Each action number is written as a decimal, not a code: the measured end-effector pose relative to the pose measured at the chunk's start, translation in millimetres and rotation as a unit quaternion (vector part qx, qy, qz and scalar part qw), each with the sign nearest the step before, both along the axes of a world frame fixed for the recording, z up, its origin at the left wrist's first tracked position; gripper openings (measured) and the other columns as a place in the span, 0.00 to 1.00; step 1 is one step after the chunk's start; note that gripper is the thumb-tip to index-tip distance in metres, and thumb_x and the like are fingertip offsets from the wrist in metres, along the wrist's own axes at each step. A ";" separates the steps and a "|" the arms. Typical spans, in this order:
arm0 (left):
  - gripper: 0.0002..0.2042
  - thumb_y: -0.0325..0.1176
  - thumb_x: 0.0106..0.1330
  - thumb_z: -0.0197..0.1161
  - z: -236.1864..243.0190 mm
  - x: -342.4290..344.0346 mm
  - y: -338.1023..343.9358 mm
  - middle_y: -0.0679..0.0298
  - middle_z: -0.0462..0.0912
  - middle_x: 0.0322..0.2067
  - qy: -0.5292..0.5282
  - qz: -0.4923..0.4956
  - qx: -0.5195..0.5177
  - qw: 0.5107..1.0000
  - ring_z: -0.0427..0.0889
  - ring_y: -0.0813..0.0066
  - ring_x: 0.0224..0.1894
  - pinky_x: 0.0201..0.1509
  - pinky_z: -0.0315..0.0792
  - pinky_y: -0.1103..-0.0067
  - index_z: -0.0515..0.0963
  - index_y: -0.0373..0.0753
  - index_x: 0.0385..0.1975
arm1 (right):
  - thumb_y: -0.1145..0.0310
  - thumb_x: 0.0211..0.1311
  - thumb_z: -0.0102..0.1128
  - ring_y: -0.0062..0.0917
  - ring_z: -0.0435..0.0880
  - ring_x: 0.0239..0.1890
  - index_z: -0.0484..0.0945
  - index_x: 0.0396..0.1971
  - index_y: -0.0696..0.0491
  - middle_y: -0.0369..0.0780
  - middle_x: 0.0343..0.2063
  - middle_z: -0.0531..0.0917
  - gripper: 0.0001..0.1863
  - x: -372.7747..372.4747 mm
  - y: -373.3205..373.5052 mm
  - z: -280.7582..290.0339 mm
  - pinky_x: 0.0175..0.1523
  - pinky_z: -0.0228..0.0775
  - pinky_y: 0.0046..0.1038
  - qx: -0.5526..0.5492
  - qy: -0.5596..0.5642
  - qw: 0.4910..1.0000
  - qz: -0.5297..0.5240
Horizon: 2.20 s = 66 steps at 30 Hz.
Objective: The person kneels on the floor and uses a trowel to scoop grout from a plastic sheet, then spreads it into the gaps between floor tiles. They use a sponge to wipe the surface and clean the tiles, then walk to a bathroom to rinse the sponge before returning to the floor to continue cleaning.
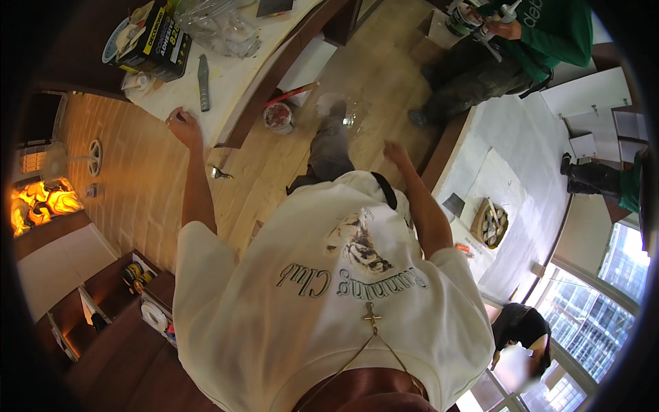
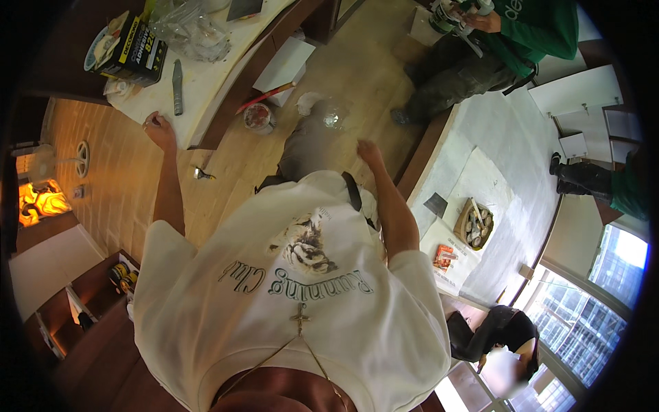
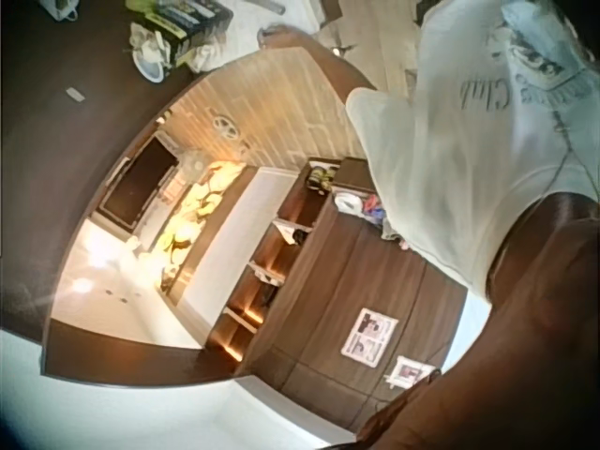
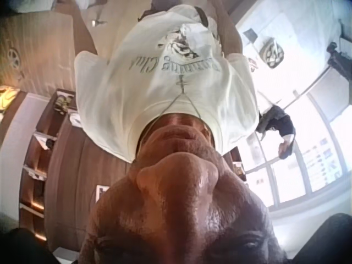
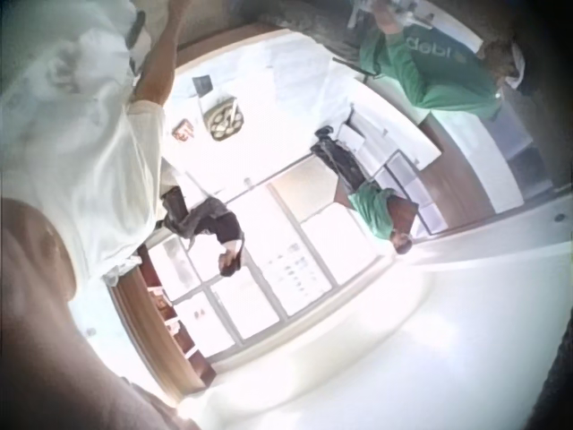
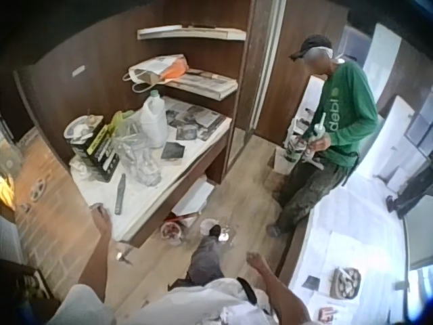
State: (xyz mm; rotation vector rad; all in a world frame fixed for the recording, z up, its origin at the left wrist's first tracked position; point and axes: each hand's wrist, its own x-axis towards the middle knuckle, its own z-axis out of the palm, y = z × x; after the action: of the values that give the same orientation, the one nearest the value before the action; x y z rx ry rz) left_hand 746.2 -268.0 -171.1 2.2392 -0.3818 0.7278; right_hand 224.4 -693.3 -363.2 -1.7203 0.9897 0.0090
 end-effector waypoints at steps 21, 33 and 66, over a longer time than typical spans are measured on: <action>0.11 0.27 0.64 0.58 -13.6 19.0 16.9 0.47 0.75 0.42 -0.006 0.003 0.046 0.999 0.78 0.56 0.40 0.47 0.74 0.67 0.80 0.27 0.41 | 0.67 0.69 0.60 0.21 0.82 0.30 0.70 0.68 0.49 0.36 0.32 0.83 0.28 0.3 31.8 -5.6 0.34 0.74 0.24 0.146 -0.011 0.989 -0.017; 0.10 0.28 0.64 0.59 -31.5 6.8 -2.3 0.47 0.76 0.42 0.055 -0.007 -0.061 0.997 0.77 0.55 0.39 0.46 0.74 0.64 0.81 0.29 0.40 | 0.53 0.63 0.62 0.23 0.81 0.24 0.83 0.41 0.48 0.34 0.27 0.83 0.15 -298.7 136.1 -42.8 0.24 0.69 0.25 0.193 -0.094 0.919 -0.330; 0.11 0.30 0.64 0.61 -25.0 24.9 34.7 0.52 0.83 0.32 0.012 0.018 0.058 0.998 0.83 0.60 0.36 0.45 0.76 0.71 0.81 0.29 0.41 | 0.62 0.70 0.58 0.19 0.76 0.25 0.82 0.47 0.50 0.33 0.25 0.78 0.12 -145.4 174.7 -23.4 0.29 0.68 0.23 0.371 0.129 0.883 -0.259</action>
State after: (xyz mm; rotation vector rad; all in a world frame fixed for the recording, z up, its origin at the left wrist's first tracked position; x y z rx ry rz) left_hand 771.1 -233.2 -196.1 2.3678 -0.3810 0.7130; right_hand 79.1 -518.7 -386.6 -0.7345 1.3941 0.2461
